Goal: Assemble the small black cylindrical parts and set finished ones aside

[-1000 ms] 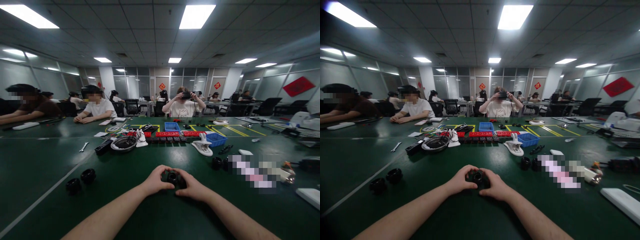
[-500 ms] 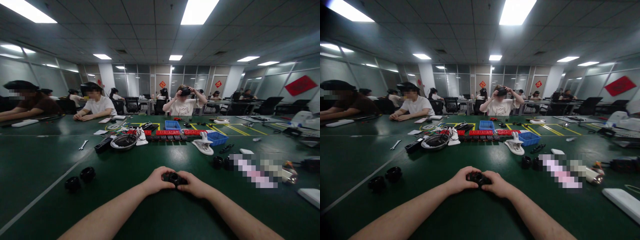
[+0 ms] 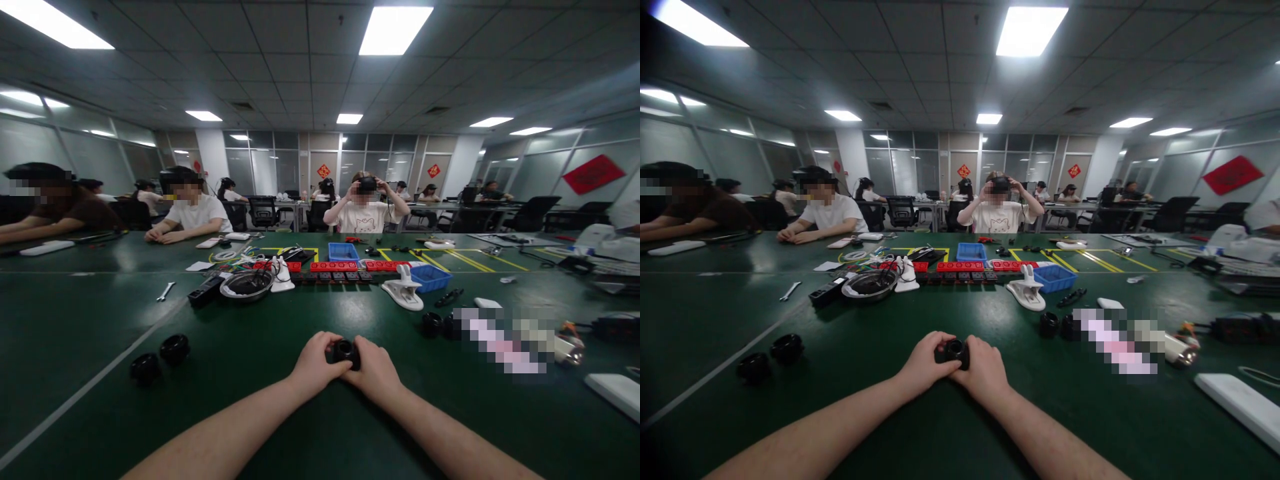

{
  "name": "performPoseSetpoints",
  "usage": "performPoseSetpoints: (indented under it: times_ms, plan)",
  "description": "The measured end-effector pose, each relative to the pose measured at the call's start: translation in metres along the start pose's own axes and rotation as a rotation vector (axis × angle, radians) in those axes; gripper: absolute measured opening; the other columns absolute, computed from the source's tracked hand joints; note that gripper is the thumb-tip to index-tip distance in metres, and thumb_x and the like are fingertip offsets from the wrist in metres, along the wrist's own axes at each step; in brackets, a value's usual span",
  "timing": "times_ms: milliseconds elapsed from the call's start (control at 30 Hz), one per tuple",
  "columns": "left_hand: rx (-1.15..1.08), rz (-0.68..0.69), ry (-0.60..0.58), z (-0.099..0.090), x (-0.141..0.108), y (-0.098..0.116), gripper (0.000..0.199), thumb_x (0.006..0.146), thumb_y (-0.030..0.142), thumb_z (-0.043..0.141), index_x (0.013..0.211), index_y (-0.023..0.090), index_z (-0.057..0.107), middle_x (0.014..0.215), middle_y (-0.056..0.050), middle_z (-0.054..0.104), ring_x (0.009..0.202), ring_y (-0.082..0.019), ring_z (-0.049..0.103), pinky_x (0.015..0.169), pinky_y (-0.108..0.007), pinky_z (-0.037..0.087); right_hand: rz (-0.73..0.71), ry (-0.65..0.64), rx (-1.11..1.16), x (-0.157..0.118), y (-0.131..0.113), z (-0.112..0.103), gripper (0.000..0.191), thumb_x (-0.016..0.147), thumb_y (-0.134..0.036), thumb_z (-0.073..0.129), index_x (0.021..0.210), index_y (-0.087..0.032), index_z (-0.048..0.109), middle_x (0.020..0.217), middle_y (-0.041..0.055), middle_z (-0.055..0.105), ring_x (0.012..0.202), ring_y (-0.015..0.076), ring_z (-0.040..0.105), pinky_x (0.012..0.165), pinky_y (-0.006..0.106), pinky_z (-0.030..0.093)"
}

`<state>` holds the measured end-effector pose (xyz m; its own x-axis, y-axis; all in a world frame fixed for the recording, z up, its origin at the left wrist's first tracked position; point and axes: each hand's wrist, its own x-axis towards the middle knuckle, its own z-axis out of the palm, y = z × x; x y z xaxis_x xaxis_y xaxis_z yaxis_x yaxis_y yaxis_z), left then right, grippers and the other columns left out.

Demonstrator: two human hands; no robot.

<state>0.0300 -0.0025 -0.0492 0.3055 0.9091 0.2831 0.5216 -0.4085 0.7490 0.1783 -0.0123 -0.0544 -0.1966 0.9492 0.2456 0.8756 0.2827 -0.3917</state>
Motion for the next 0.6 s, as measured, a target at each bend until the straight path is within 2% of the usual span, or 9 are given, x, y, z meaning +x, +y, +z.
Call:
performPoseSetpoints:
  times_ms: [133,200,367,600]
  plan:
    - [-0.091,0.049,-0.108,-0.01,0.002,0.0,0.049,0.058,0.024,0.066,0.104,0.02,0.049,0.094,-0.003,0.053,0.081,-0.016,0.05,0.072,-0.027,0.042,-0.128,-0.085,0.257,0.003,0.013,-0.007,0.057,0.058,-0.036,0.062,0.108,-0.019,0.042,0.103,0.0068,0.052,0.094,0.0229,0.047,0.078,0.034,0.034]
    - [-0.101,0.078,-0.154,-0.015,0.003,0.0,0.047,0.06,0.025,0.065,0.104,0.019,0.049,0.094,-0.003,0.054,0.08,-0.015,0.05,0.071,-0.026,0.042,-0.169,-0.167,0.357,0.004,0.019,-0.01,0.064,0.058,-0.034,0.063,0.116,-0.019,0.039,0.11,0.0073,0.05,0.099,0.0235,0.045,0.083,0.036,0.032]
    - [-0.065,0.138,-0.224,-0.019,0.004,0.0,0.04,0.061,0.025,0.064,0.099,0.02,0.053,0.093,-0.003,0.054,0.081,-0.016,0.05,0.07,-0.025,0.041,-0.211,-0.315,0.431,0.008,0.027,-0.017,0.048,0.062,-0.027,0.061,0.107,-0.017,0.051,0.102,0.006,0.055,0.094,0.0229,0.048,0.084,0.036,0.033]
    - [-0.049,0.156,-0.215,-0.02,0.003,0.001,0.04,0.062,0.03,0.064,0.1,0.022,0.053,0.094,-0.002,0.053,0.082,-0.017,0.049,0.07,-0.026,0.039,-0.222,-0.33,0.433,0.01,0.028,-0.018,0.037,0.062,-0.027,0.061,0.097,-0.018,0.055,0.092,0.0034,0.056,0.086,0.0206,0.049,0.075,0.031,0.037]
